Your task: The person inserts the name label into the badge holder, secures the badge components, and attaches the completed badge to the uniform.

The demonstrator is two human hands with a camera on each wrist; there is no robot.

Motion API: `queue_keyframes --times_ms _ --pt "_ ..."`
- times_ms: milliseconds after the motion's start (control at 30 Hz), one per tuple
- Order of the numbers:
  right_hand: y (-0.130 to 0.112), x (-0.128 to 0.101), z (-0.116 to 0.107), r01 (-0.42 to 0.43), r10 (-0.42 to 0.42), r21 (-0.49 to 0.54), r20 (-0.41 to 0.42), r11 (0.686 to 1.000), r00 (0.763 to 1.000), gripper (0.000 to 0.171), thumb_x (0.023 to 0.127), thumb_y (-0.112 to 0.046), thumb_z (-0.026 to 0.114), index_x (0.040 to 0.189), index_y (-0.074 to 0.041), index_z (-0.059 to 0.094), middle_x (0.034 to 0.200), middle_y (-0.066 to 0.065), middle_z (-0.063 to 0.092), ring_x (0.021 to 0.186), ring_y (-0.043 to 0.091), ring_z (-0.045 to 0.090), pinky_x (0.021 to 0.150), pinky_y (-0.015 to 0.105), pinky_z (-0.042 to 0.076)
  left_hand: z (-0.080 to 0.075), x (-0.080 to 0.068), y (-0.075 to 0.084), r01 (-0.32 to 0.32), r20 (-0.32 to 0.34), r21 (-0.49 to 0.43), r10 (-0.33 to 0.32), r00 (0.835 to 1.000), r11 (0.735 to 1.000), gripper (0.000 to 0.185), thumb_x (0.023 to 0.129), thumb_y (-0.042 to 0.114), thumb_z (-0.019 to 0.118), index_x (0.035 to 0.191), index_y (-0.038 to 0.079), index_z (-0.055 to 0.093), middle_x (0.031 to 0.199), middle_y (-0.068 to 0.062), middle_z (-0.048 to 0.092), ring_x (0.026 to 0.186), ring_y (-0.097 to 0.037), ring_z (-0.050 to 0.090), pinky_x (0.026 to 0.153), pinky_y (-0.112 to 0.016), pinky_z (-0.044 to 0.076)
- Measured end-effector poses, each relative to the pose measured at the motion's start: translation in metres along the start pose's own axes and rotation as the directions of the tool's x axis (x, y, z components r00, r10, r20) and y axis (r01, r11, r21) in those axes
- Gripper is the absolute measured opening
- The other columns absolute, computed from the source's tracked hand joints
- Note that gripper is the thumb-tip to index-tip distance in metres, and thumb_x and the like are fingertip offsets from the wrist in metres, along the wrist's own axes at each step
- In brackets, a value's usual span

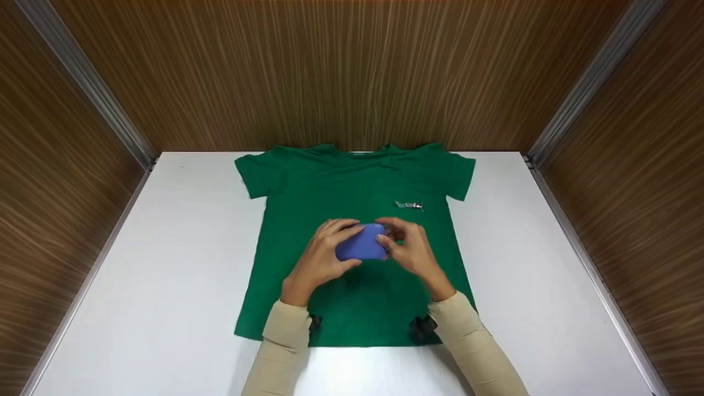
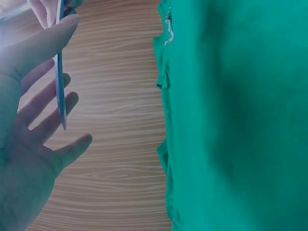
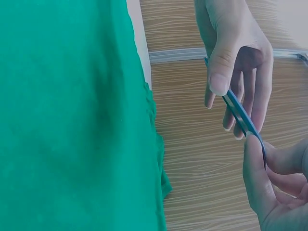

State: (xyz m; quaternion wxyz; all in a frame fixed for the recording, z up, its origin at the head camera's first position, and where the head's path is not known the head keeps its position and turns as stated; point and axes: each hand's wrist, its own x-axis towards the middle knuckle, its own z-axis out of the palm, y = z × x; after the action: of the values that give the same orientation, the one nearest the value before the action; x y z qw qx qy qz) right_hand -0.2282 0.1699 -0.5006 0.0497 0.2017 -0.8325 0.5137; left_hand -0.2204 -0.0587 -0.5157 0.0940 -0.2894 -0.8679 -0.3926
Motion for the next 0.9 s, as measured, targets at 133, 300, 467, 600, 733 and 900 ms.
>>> queue_keyframes --times_ms 133,300,467,600,733,900 --pt "0.0 0.0 0.001 -0.008 0.008 0.001 0.02 1.0 1.0 0.031 0.098 -0.006 0.069 0.129 0.001 0.069 0.095 0.02 0.072 0.077 0.027 0.074 0.058 0.023 0.059 0.0 0.0 -0.001 -0.014 0.013 0.004 0.014 1.0 1.0 0.062 0.083 0.015 0.087 0.141 0.013 0.065 0.146 -0.012 0.06 0.137 -0.033 0.054 0.119 -0.056 0.04" --pt "0.0 0.001 0.001 -0.037 0.035 0.035 0.059 0.999 0.998 0.033 0.099 -0.007 0.068 0.131 -0.001 0.067 0.099 0.021 0.072 0.08 0.029 0.074 0.059 0.026 0.061 -0.001 -0.002 -0.002 -0.007 0.035 -0.006 0.007 0.999 1.0 0.057 0.086 0.016 0.085 0.139 0.015 0.066 0.146 -0.013 0.059 0.137 -0.034 0.055 0.114 -0.055 0.047" --pt "0.002 0.002 -0.001 -0.061 0.054 0.072 0.09 0.996 0.994 0.035 0.101 -0.009 0.066 0.135 -0.001 0.064 0.103 0.023 0.071 0.083 0.032 0.074 0.061 0.032 0.063 -0.004 -0.003 -0.002 0.012 0.042 -0.012 -0.011 0.999 1.0 0.053 0.088 0.019 0.084 0.138 0.016 0.067 0.147 -0.013 0.058 0.137 -0.035 0.055 0.113 -0.055 0.048" --pt "0.003 0.004 -0.005 -0.074 0.07 0.059 0.07 0.996 0.995 0.033 0.103 -0.012 0.064 0.135 -0.003 0.065 0.101 0.022 0.072 0.079 0.03 0.073 0.061 0.033 0.063 -0.006 -0.003 -0.002 0.036 0.039 -0.021 -0.035 0.999 0.999 0.053 0.088 0.019 0.084 0.138 0.017 0.067 0.147 -0.013 0.058 0.136 -0.036 0.056 0.112 -0.058 0.047" --pt "0.008 0.007 -0.011 -0.074 0.073 0.027 0.047 0.997 0.996 0.031 0.103 -0.011 0.063 0.132 -0.003 0.066 0.1 0.023 0.072 0.079 0.035 0.073 0.063 0.036 0.064 -0.008 -0.004 -0.003 0.063 0.029 -0.016 -0.063 0.998 0.998 0.054 0.087 0.02 0.085 0.138 0.018 0.067 0.147 -0.012 0.059 0.136 -0.037 0.056 0.113 -0.06 0.046" --pt "0.019 0.008 -0.018 -0.065 0.066 -0.033 0.025 0.997 0.997 0.026 0.101 -0.007 0.065 0.125 0.002 0.069 0.105 0.022 0.072 0.088 0.04 0.072 0.072 0.046 0.064 -0.008 -0.006 -0.004 0.073 0.022 -0.02 -0.073 0.997 0.997 0.055 0.086 0.017 0.085 0.138 0.018 0.068 0.147 -0.012 0.059 0.136 -0.037 0.056 0.113 -0.061 0.045"
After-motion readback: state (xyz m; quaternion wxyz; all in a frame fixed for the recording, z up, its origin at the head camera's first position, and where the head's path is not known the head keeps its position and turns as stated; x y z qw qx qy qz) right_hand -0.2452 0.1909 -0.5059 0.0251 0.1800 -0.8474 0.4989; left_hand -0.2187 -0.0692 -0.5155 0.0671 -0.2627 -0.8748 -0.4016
